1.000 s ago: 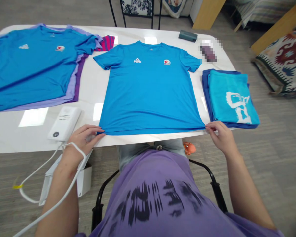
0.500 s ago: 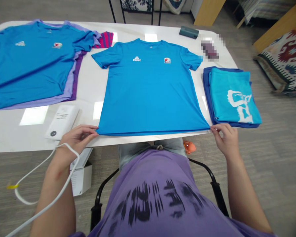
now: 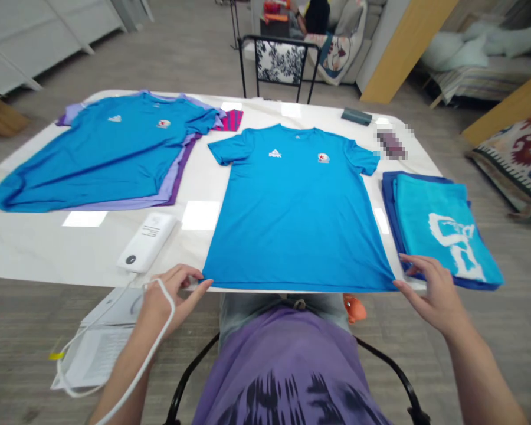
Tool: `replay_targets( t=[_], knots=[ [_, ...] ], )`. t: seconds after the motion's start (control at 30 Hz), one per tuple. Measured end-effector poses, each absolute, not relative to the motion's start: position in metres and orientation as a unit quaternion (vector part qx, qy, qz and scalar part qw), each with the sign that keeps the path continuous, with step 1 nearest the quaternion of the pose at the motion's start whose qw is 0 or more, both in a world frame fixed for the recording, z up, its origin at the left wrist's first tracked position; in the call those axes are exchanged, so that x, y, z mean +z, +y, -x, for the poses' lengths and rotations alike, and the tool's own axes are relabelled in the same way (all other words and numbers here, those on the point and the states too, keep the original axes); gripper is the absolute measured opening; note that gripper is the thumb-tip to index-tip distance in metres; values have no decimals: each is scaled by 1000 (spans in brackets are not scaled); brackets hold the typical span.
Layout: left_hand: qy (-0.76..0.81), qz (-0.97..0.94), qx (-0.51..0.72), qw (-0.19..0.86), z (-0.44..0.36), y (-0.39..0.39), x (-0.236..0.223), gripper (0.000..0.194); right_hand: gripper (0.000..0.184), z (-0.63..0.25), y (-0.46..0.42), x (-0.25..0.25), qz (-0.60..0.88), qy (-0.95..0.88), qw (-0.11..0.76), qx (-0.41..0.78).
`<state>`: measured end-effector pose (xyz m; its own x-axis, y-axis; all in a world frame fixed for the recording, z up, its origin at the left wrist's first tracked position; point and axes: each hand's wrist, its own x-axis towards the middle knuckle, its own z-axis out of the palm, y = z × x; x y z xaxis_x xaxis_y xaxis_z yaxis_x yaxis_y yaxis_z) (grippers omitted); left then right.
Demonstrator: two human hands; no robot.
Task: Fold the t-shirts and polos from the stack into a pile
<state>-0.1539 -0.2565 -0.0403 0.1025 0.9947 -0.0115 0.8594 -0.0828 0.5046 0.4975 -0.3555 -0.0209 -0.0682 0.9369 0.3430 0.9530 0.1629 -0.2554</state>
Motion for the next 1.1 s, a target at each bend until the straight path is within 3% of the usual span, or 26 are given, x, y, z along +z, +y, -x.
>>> replay_targets(
  t=[0.13, 0.23, 0.37, 0.47, 0.67, 0.8, 0.93, 1.1],
  knots=[
    [687, -689, 163, 162, 131, -260, -33, 41, 32, -401, -245, 34, 563, -794, 225, 39],
    [687, -694, 160, 144, 123, -259, -27, 33, 31, -293, -144, 59, 492, -842, 201, 97],
    [678, -690, 180, 178, 129, -256, -31, 34, 34, -149, 8, 58, 482, -849, 160, 148],
    [652, -699, 215, 201, 133, -256, -44, 32, 41, -68, 116, 43, 562, -809, 104, 138],
    [657, -675, 285, 176, 122, -261, -58, 26, 76, -6, 233, 5, 655, -747, 24, 115],
    [633, -689, 310, 171, 117, -258, -55, 22, 51, -3, 252, -11, 640, -755, 26, 139],
    [607, -676, 344, 237, 113, -254, -51, 21, 40, -16, 265, -6, 638, -749, 82, 158],
    [547, -648, 400, 347, 104, -252, -40, 9, 30, -83, 273, 14, 608, -600, 384, 351]
  ],
)
